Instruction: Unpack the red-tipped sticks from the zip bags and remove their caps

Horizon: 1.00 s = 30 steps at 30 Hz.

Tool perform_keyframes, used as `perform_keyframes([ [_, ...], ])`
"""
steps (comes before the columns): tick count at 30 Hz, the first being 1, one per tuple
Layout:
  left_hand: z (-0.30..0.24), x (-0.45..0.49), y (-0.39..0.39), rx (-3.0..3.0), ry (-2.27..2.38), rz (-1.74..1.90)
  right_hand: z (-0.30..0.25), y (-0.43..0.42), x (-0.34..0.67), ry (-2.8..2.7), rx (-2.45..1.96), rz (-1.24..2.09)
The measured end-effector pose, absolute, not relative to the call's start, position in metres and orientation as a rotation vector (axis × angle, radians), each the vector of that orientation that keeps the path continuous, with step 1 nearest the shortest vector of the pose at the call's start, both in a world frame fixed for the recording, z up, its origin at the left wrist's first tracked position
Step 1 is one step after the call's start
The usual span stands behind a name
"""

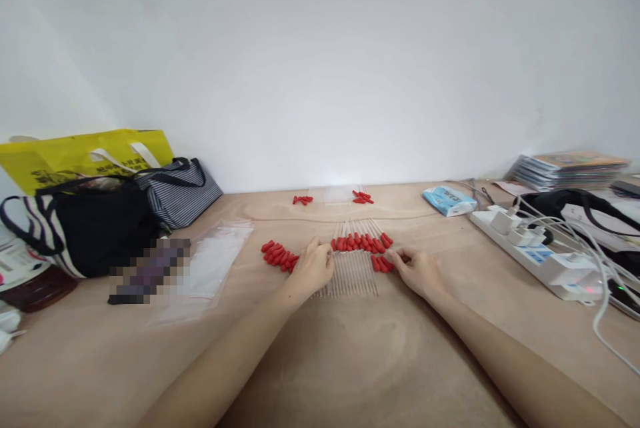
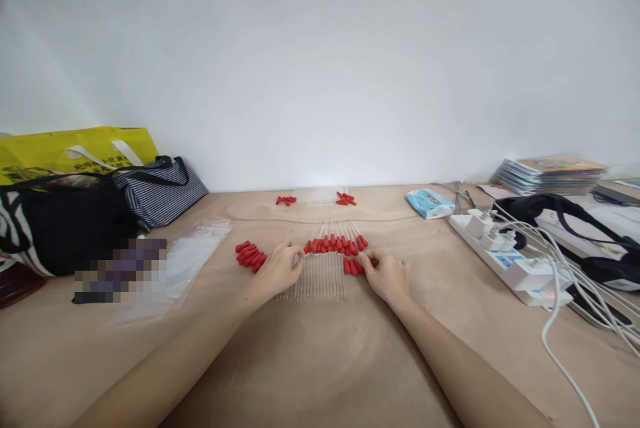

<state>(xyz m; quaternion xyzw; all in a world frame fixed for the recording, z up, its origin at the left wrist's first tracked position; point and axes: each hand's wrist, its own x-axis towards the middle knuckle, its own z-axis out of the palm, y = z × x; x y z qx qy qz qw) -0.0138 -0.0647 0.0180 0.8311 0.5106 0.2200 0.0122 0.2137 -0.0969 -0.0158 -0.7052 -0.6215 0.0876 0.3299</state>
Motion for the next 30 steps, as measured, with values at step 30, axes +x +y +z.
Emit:
perform_keyframes([
  [30, 0.002, -0.057, -0.086, 2.862, 1.375, 1.377, -0.005, -0.089, 0.196, -1.719, -1.483, -0.015],
])
